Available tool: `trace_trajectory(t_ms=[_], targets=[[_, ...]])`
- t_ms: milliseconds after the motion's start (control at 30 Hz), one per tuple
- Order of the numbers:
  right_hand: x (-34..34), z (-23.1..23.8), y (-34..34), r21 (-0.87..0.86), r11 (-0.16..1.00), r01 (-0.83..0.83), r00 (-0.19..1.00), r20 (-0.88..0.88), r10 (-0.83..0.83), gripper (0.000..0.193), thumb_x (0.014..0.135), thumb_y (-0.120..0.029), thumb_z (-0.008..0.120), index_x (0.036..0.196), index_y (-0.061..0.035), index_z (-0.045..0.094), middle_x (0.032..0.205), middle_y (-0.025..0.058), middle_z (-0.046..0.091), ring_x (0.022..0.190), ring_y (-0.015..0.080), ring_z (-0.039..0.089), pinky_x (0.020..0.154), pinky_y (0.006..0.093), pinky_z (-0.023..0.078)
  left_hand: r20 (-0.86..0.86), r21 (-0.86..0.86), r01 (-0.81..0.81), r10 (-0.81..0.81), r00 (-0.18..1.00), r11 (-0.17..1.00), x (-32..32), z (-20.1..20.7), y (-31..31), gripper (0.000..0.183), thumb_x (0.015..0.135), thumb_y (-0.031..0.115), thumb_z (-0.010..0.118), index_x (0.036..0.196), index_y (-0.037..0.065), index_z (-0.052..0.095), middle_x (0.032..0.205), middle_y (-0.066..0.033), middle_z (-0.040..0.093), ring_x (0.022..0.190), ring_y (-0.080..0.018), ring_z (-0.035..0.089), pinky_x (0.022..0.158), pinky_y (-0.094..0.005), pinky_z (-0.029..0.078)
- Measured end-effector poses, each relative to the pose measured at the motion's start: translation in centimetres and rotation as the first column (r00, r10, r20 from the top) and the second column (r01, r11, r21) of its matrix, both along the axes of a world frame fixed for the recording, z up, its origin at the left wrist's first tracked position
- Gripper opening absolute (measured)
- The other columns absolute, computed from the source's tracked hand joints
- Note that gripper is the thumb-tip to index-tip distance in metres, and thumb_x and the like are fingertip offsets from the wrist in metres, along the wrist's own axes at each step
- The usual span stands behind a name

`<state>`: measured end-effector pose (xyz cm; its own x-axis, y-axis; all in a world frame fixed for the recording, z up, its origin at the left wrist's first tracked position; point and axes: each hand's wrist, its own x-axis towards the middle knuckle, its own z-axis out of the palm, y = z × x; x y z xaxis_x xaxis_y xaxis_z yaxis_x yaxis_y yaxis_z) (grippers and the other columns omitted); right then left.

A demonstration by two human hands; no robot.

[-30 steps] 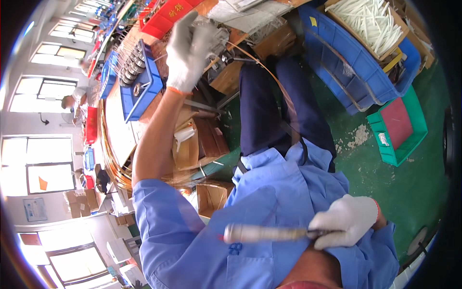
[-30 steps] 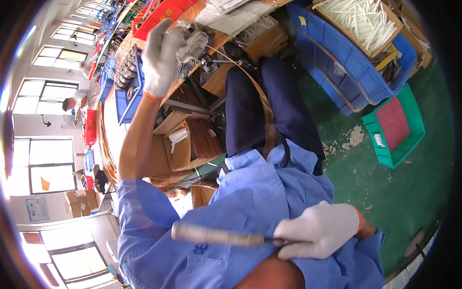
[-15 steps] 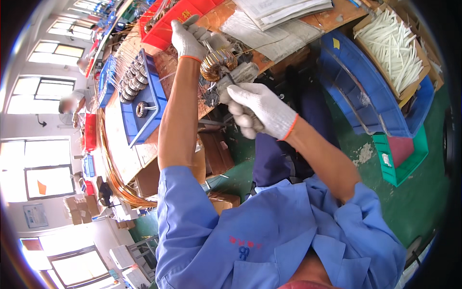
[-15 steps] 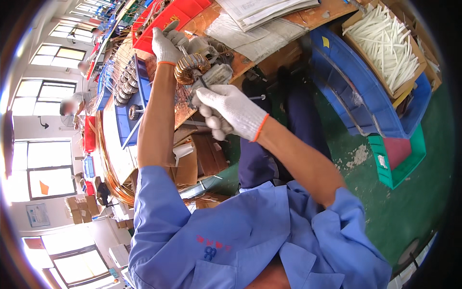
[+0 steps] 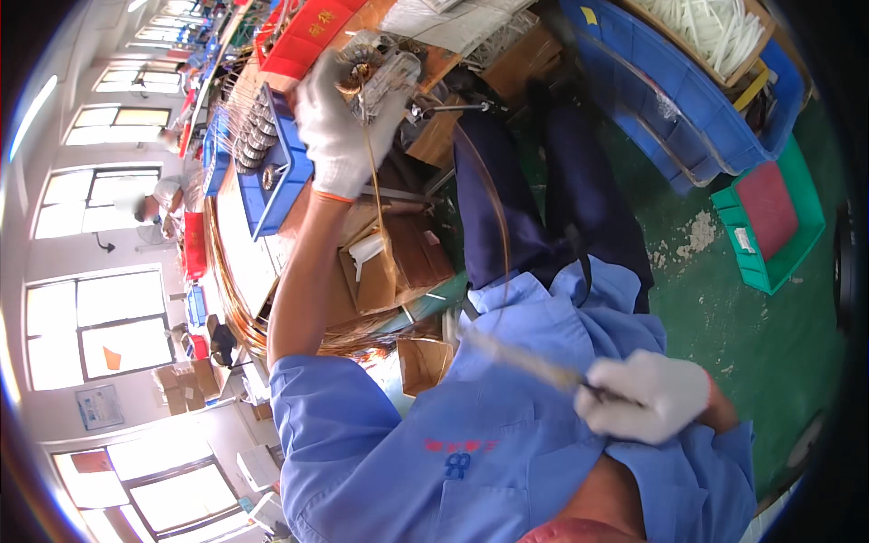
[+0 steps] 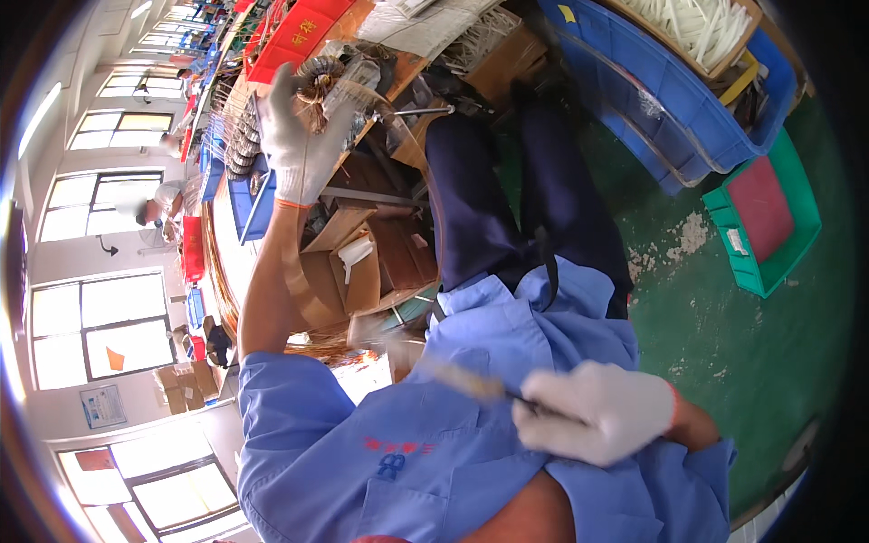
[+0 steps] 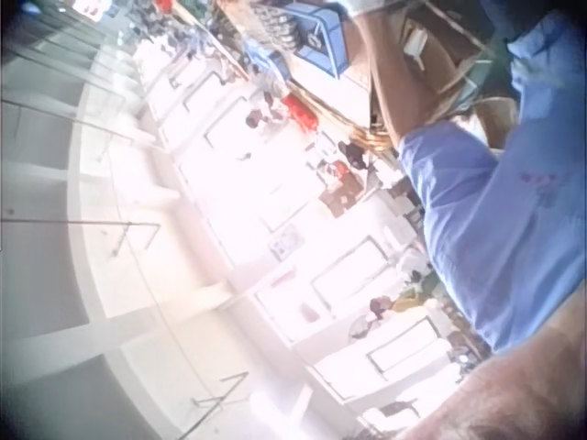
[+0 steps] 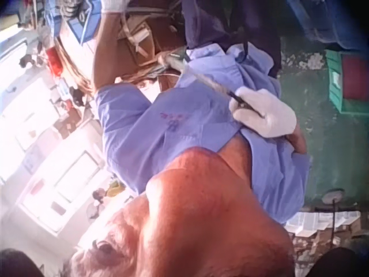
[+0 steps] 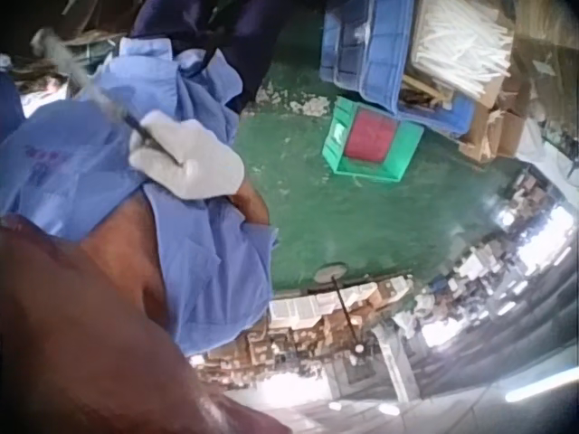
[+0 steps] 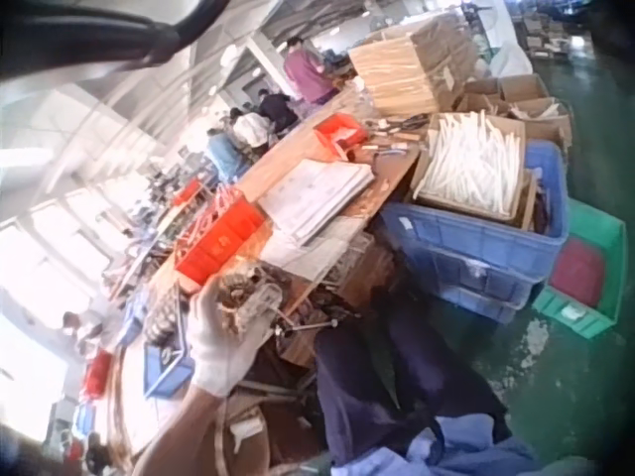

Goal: Manually winding copper wire onto a toroidal core and using tools to secure and trim it.

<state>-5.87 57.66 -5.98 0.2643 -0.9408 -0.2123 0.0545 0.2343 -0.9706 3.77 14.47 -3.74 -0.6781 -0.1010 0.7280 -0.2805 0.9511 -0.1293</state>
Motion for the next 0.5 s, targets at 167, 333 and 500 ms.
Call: trace_trajectory(t_ms=[167, 333, 500], targets=[[-1.3, -0.8, -3.2, -0.484, 0.875, -0.021, 0.999, 0.017, 0.033, 0.014, 0.098, -0.021, 0.071, 0.101, -0.0077, 0.067, 0.072, 0.009, 0.067, 0.064, 0.0249, 0.071, 0.056, 0.0358, 0.05, -0.355, 0.879, 0.348, -0.038, 0.934, 0.325, -6.4, 7.1, -2.4, 0.052, 0.109, 0.04, 0.046, 0.119, -0.007, 0.065, 0.065, 0.0023, 0.04, 0.055, -0.0112, 0.04, 0.053, -0.0297, 0.041], [-0.7, -2.4, -20.2, 0.181, 0.953, 0.243, 0.757, 0.579, -0.303, 0.033, 0.111, -0.029, 0.049, 0.098, -0.0006, 0.058, 0.058, 0.0008, 0.05, 0.039, 0.0107, 0.045, 0.038, 0.0309, 0.035, -0.451, 0.89, 0.454, 0.201, 0.87, 0.03, -10.9, 5.8, -14.5, 0.067, 0.112, 0.046, 0.029, 0.106, -0.009, 0.067, 0.06, 0.0049, 0.027, 0.049, -0.0091, 0.023, 0.044, -0.0276, 0.021], [0.8, -3.8, -33.7, 0.201, 0.9, 0.386, 0.43, 0.824, -0.368, 0.029, 0.11, -0.032, 0.051, 0.095, -0.0076, 0.055, 0.063, -0.0001, 0.051, 0.038, 0.0128, 0.041, 0.035, 0.0287, 0.031, -0.453, 0.732, 0.609, 0.45, 0.77, -0.305, -11.2, -1.3, -19.6, 0.068, 0.112, 0.055, 0.034, 0.114, -0.006, 0.065, 0.061, 0.0046, 0.027, 0.051, -0.0107, 0.026, 0.046, -0.03, 0.024]])
